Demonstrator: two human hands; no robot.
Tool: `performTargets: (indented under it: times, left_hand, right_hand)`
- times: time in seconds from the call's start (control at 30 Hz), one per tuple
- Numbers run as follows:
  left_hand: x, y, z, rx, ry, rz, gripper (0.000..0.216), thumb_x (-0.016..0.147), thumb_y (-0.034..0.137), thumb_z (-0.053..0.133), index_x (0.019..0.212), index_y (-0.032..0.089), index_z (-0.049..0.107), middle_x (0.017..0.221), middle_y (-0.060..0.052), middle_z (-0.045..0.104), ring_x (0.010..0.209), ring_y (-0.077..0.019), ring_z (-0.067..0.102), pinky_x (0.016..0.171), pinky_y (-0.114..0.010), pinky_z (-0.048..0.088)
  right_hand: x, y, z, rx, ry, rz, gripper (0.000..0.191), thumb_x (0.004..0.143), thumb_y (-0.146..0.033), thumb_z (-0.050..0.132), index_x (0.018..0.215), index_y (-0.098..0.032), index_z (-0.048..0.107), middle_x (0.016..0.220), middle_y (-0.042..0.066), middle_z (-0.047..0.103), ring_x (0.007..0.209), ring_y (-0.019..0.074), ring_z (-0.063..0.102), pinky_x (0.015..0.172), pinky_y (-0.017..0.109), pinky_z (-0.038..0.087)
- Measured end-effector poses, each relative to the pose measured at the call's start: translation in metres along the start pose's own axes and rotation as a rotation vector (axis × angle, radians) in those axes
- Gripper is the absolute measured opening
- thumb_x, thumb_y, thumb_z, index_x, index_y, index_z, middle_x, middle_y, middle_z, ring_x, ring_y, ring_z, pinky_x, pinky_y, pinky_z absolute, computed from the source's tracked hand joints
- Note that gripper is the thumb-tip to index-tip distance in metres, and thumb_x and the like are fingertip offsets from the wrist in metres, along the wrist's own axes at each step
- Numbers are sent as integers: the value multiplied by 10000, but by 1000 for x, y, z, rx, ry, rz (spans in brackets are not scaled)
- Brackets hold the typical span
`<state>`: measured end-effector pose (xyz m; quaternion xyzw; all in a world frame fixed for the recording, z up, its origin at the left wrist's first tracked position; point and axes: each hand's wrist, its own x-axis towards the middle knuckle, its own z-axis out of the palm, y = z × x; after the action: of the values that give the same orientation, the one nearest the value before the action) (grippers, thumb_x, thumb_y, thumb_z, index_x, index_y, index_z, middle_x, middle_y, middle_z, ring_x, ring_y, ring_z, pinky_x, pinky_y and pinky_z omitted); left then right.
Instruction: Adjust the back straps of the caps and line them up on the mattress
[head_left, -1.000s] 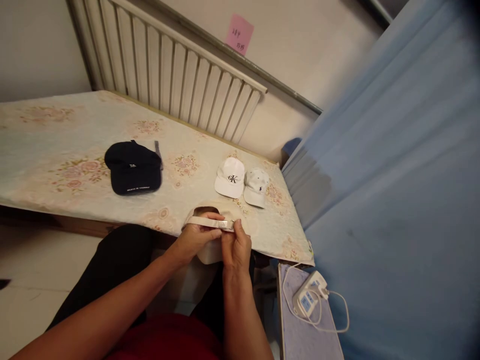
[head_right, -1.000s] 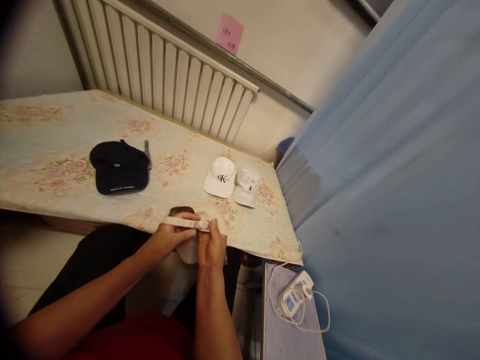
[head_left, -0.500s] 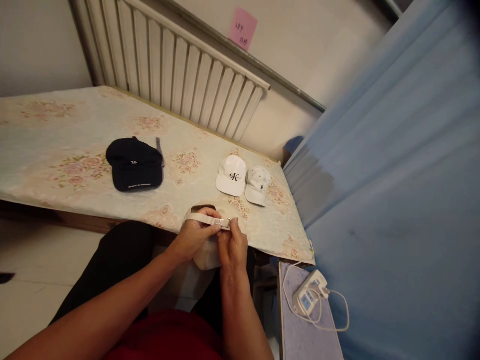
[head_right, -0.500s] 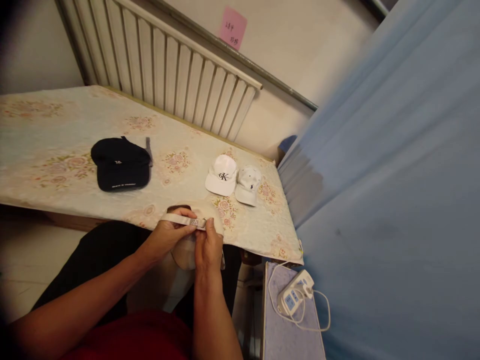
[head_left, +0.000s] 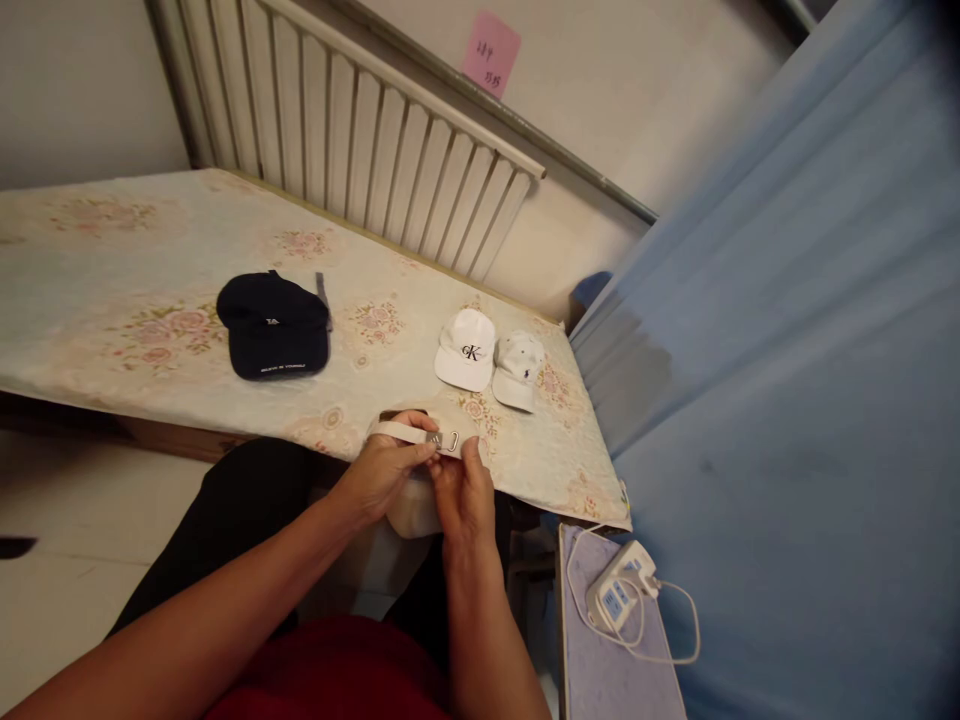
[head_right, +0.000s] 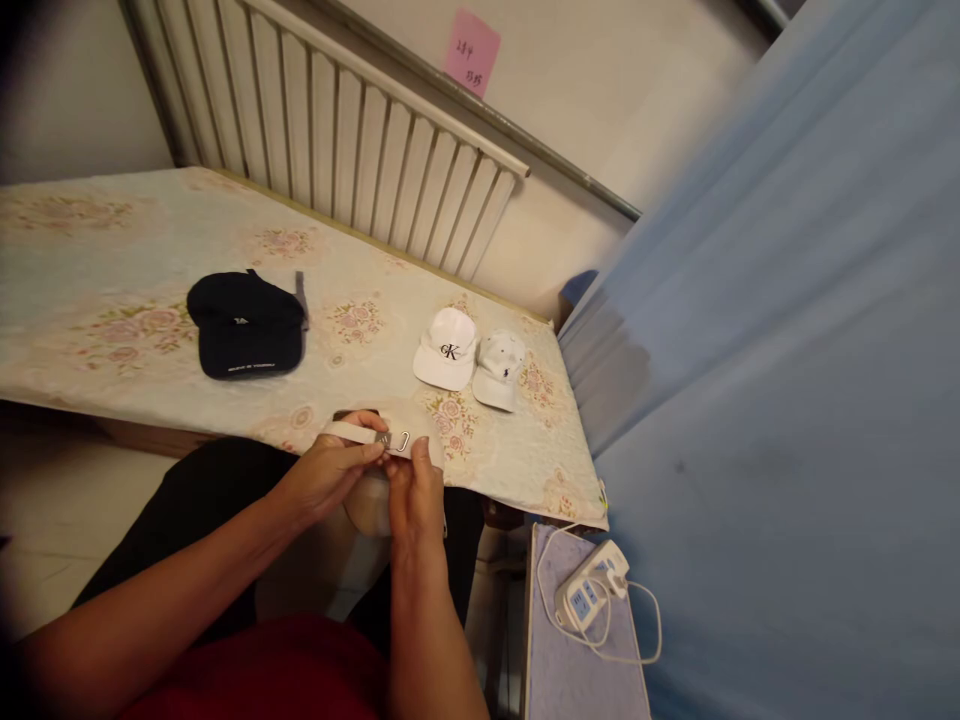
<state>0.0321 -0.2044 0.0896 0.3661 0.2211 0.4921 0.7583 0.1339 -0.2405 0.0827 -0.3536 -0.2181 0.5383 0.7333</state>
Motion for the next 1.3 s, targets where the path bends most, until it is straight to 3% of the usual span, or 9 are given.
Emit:
performTargets:
  times: [0.1, 0.17, 0.3, 0.37, 0.57, 0.73, 0.9, 1.07, 1.3]
  left_hand:
    - [0, 5, 0, -48, 62, -36, 369, 657, 176, 794, 936, 191, 552, 693, 13, 670, 622, -124, 621, 610, -223, 462]
    - [-1, 6, 0, -59, 112, -45, 418, 644, 172, 804, 954, 197, 524, 676, 21, 667, 605, -114, 616, 598, -207, 450]
    - [-2, 3, 1, -52, 119, -13, 419, 666, 142, 789, 977, 196, 513, 710, 31, 661, 635, -96, 616, 643, -198, 455]
    - [-2, 0, 3, -39, 84, 7, 400, 694, 137, 772, 991, 206, 514, 729, 39, 650, 644, -93, 608, 656, -205, 461]
    - [-5, 3, 5, 32, -1, 14, 344, 742, 167, 746, 1003, 216, 527, 787, 31, 645, 697, -119, 618, 688, -250, 485]
    - [-6, 1, -4, 208, -25, 10, 257, 775, 205, 730, 979, 204, 574, 815, 36, 624, 759, -112, 605, 718, -231, 456]
    - [-1, -8, -11, 325, -57, -19, 317, 724, 205, 748, 987, 198, 572, 823, 31, 610, 761, -125, 585, 696, -244, 435]
    - [1, -6, -10, 405, -176, -35, 325, 675, 228, 745, 948, 196, 572, 789, 27, 601, 735, -144, 576, 677, -270, 438]
    - [0, -5, -11, 626, -202, 136, 172, 754, 178, 650, 924, 205, 644, 881, -23, 631, 841, -183, 595, 751, -296, 462]
  right_hand:
    - [-13, -2, -9, -191, -103, 74, 411, 812, -534, 676, 1032, -190, 713, 1085, 91, 757, 1009, 238, 706, 851, 373, 566]
    - [-26, -8, -15, -425, -116, 83, 349, 788, -443, 722, 1031, -192, 721, 1087, 82, 759, 987, 228, 716, 833, 342, 557]
    - [-43, -29, -19, -762, 15, -67, 145, 810, -335, 676, 827, -191, 685, 716, 4, 727, 598, 147, 664, 615, 270, 507]
    - [-41, -38, -18, -834, 76, -197, 136, 827, -325, 640, 795, -194, 661, 638, -22, 661, 537, 130, 604, 563, 258, 477]
    - [-19, -43, -14, -1070, -29, -419, 229, 850, -239, 581, 1048, -202, 691, 854, 28, 665, 737, 161, 610, 689, 294, 501]
    - [-16, -44, -11, -1239, -156, -542, 211, 883, -172, 528, 1006, -216, 695, 921, 49, 676, 866, 182, 617, 787, 309, 474]
    - [-14, -51, -11, -1276, -195, -404, 87, 801, -140, 627, 831, -216, 658, 790, -5, 598, 707, 149, 539, 676, 275, 420]
    - [-8, -54, -16, -1197, -241, -263, 124, 760, -131, 645, 682, -210, 590, 712, -38, 521, 654, 129, 475, 639, 260, 373]
    - [-10, -51, -16, -1263, -248, -306, 155, 760, -107, 606, 660, -210, 547, 739, -30, 501, 685, 136, 476, 646, 265, 372]
